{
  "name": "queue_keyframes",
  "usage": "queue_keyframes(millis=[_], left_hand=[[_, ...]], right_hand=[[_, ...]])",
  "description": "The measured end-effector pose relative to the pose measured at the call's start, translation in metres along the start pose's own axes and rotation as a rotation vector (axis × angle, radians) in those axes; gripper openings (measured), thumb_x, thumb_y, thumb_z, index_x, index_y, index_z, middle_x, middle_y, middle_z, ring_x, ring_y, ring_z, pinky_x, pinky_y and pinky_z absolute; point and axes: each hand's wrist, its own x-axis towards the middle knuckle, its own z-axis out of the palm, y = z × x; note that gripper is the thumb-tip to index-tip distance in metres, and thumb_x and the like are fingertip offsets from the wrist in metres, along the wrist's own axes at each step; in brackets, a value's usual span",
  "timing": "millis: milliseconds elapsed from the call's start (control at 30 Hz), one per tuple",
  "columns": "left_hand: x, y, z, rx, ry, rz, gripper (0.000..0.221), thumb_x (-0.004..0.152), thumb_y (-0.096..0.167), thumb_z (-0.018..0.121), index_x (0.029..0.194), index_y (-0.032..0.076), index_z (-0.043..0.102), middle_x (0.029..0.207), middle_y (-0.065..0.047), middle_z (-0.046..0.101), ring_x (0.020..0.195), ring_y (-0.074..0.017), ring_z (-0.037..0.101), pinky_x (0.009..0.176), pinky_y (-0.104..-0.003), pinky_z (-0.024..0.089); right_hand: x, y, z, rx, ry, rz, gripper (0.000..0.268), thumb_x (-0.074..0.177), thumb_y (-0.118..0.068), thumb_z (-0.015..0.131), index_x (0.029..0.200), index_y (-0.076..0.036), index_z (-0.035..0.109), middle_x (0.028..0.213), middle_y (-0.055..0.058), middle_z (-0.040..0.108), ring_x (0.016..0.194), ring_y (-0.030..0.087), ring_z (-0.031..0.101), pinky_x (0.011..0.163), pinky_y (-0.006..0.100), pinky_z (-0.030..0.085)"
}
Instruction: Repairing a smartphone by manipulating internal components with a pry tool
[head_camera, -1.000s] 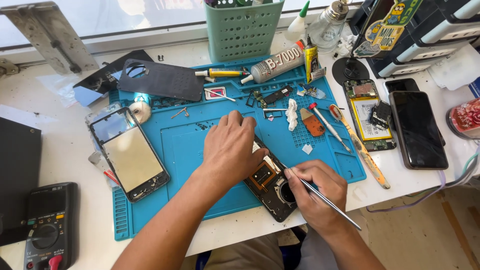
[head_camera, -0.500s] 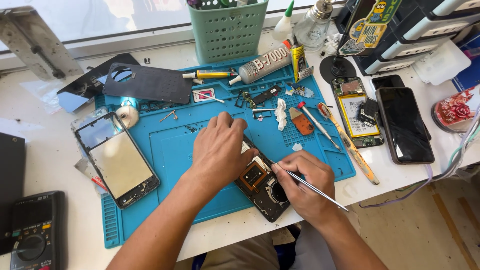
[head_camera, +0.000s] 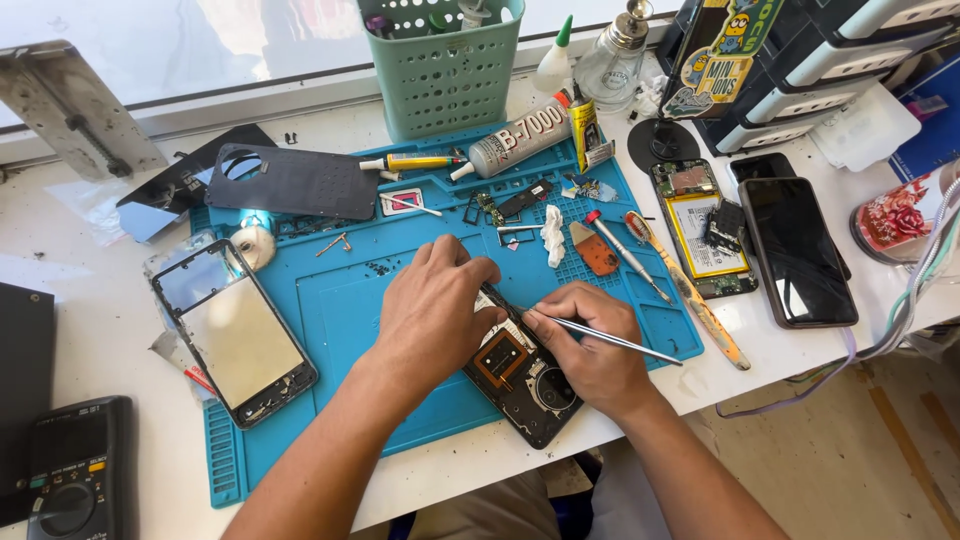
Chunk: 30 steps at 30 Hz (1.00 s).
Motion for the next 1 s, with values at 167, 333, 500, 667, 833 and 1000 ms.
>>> queue_keyframes(millis=[167,333,500,667,833,1000], left_hand=[[0.000,-0.001,0.000,-0.010,-0.006,0.022,0.030,0.084,0.031,0.084,0.111,0.020,0.078,0.104,-0.008,0.063,0.100,-0.0259,0.063,0.078,-0.036,0.053],[-0.002,-0.002,0.002,-0.023,0.015,0.015,0.034,0.082,0.029,0.085,0.113,0.017,0.076,0.107,-0.010,0.064,0.103,-0.0283,0.063,0.078,-0.039,0.055],[-0.001,-0.004,0.006,-0.028,0.041,0.035,0.035,0.081,0.029,0.085,0.112,0.015,0.076,0.107,-0.009,0.065,0.104,-0.0288,0.063,0.079,-0.040,0.056],[-0.001,-0.005,0.007,-0.027,0.055,0.043,0.035,0.080,0.028,0.085,0.111,0.014,0.076,0.105,-0.010,0.065,0.102,-0.0290,0.063,0.079,-0.040,0.056],[0.000,-0.005,0.008,-0.028,0.057,0.051,0.036,0.080,0.029,0.085,0.111,0.013,0.077,0.104,-0.011,0.065,0.101,-0.0292,0.063,0.079,-0.040,0.056],[-0.001,-0.004,0.009,-0.029,0.054,0.044,0.037,0.079,0.028,0.086,0.112,0.013,0.077,0.104,-0.011,0.065,0.101,-0.0292,0.062,0.079,-0.039,0.056]], right_hand=[[-0.006,0.000,-0.008,0.018,0.019,0.017,0.013,0.085,-0.006,0.082,0.077,-0.001,0.072,0.077,0.014,0.077,0.070,0.030,0.076,0.065,0.036,0.058],[-0.007,-0.001,-0.009,0.022,0.013,0.003,0.014,0.084,-0.005,0.082,0.076,-0.001,0.071,0.075,0.014,0.076,0.069,0.030,0.076,0.063,0.036,0.058],[-0.008,0.001,-0.008,0.004,0.008,-0.036,0.015,0.084,-0.004,0.082,0.075,-0.001,0.071,0.074,0.014,0.075,0.067,0.029,0.076,0.062,0.035,0.058],[-0.006,-0.002,-0.003,0.022,0.011,-0.063,0.015,0.084,-0.004,0.082,0.075,-0.001,0.070,0.074,0.014,0.075,0.067,0.030,0.075,0.061,0.035,0.057],[-0.005,0.000,-0.001,-0.010,0.012,-0.068,0.016,0.085,-0.005,0.083,0.076,0.000,0.070,0.075,0.014,0.075,0.068,0.032,0.075,0.062,0.036,0.057],[-0.007,0.001,-0.001,-0.005,0.024,-0.034,0.013,0.084,-0.006,0.084,0.078,-0.001,0.073,0.077,0.014,0.076,0.070,0.031,0.076,0.064,0.036,0.057]])
